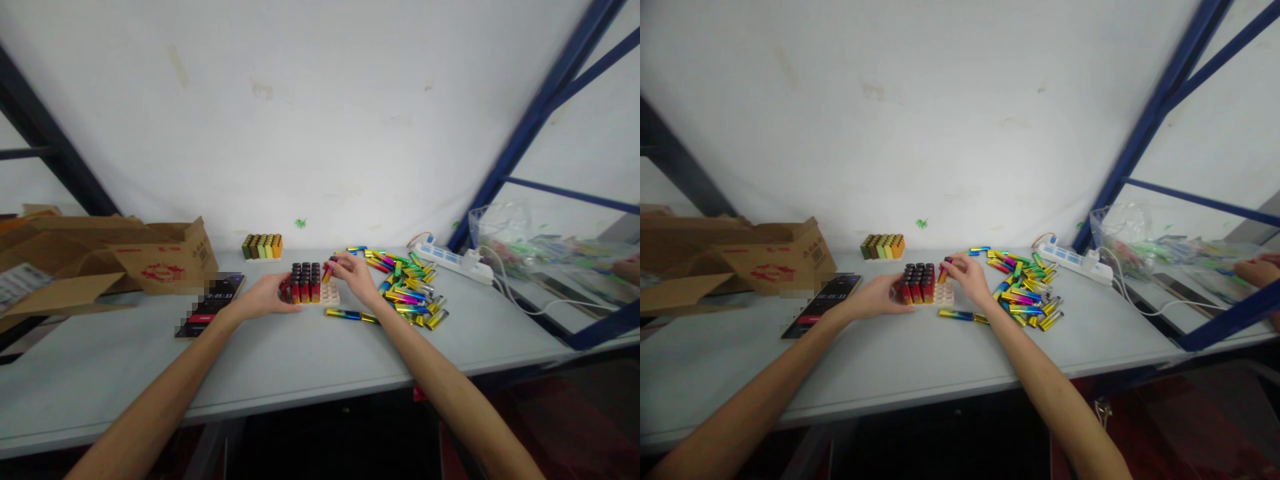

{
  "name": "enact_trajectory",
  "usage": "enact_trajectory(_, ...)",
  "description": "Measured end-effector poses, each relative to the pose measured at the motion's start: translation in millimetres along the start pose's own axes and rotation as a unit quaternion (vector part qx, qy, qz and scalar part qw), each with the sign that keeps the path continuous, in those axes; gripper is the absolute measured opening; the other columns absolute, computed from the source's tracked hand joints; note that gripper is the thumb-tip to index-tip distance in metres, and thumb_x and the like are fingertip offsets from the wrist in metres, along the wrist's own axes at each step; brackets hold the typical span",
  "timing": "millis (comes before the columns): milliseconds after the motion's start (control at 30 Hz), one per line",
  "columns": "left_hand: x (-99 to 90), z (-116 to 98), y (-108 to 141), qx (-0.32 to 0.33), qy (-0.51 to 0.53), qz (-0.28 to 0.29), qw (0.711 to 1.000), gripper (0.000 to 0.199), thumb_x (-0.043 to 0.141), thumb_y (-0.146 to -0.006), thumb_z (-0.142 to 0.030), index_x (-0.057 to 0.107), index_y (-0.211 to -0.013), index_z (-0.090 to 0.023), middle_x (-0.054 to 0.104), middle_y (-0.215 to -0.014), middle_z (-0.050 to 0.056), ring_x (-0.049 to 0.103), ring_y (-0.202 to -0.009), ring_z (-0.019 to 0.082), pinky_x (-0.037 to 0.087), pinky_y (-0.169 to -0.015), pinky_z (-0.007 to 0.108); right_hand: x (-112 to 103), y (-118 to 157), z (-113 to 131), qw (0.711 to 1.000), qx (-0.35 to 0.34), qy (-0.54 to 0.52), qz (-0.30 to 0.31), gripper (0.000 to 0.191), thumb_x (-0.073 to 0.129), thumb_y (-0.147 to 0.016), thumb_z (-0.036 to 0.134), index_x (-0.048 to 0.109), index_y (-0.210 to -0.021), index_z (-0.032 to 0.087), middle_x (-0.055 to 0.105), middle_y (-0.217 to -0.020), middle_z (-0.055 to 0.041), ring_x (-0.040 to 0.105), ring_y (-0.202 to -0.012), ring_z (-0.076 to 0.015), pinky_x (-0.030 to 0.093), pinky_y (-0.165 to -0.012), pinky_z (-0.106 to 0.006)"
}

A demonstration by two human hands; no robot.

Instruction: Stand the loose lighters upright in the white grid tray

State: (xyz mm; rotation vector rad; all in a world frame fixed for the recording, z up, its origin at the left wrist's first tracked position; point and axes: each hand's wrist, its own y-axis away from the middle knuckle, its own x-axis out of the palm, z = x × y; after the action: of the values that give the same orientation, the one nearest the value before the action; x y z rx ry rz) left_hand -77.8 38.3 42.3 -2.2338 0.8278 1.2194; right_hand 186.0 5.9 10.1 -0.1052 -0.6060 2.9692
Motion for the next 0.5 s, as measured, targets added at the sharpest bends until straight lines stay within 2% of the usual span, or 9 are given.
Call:
enact_trajectory(200,-0.3,-2,0,0.0,-0.002,-0.001,1.0,0.053,0.08,-0.069,-0.059,0.064,-0.098,-0.017,0.067,-0.081,0.001,0.059,-0.07,0.019,0.042,-0.062,0.028,4,3,4,0.986,-0.07,0.14,0.05,0.028,0.066,-0.093,0.043,0.063,-0.11,0.021,0.078,-0.095,-0.0059,0.075,-0.087,-0.0207,0.058,-0.083,-0.034)
enact_trajectory(300,-0.9,-2,0,0.003,-0.004,-0.002,1.0,0.053,0.08,-0.069,-0.059,0.064,-0.097,-0.017,0.067,-0.08,0.001,0.059,-0.07,0.02,0.042,-0.061,0.028,3,4,11,0.973,-0.072,0.197,0.095,0.023,0.063,-0.096,0.035,0.062,-0.114,0.021,0.079,-0.096,-0.0062,0.075,-0.087,-0.0203,0.057,-0.082,-0.033)
enact_trajectory(367,-0.9,-2,1,0.003,-0.004,-0.004,1.0,0.052,0.081,-0.069,-0.058,0.065,-0.098,-0.017,0.066,-0.079,0.0,0.059,-0.069,0.02,0.041,-0.06,0.027,1,4,15,0.965,-0.07,0.233,0.099,0.023,0.064,-0.096,0.031,0.063,-0.116,0.021,0.08,-0.1,-0.0073,0.076,-0.093,-0.0211,0.056,-0.086,-0.033)
enact_trajectory(500,-0.1,-1,0,0.004,0.003,-0.003,1.0,0.055,0.081,-0.069,-0.058,0.066,-0.103,-0.017,0.068,-0.081,0.001,0.059,-0.07,0.02,0.042,-0.061,0.027,-9,3,20,0.954,-0.062,0.26,0.137,0.024,0.065,-0.096,0.036,0.067,-0.114,0.02,0.079,-0.107,-0.0085,0.075,-0.099,-0.0217,0.055,-0.088,-0.032)
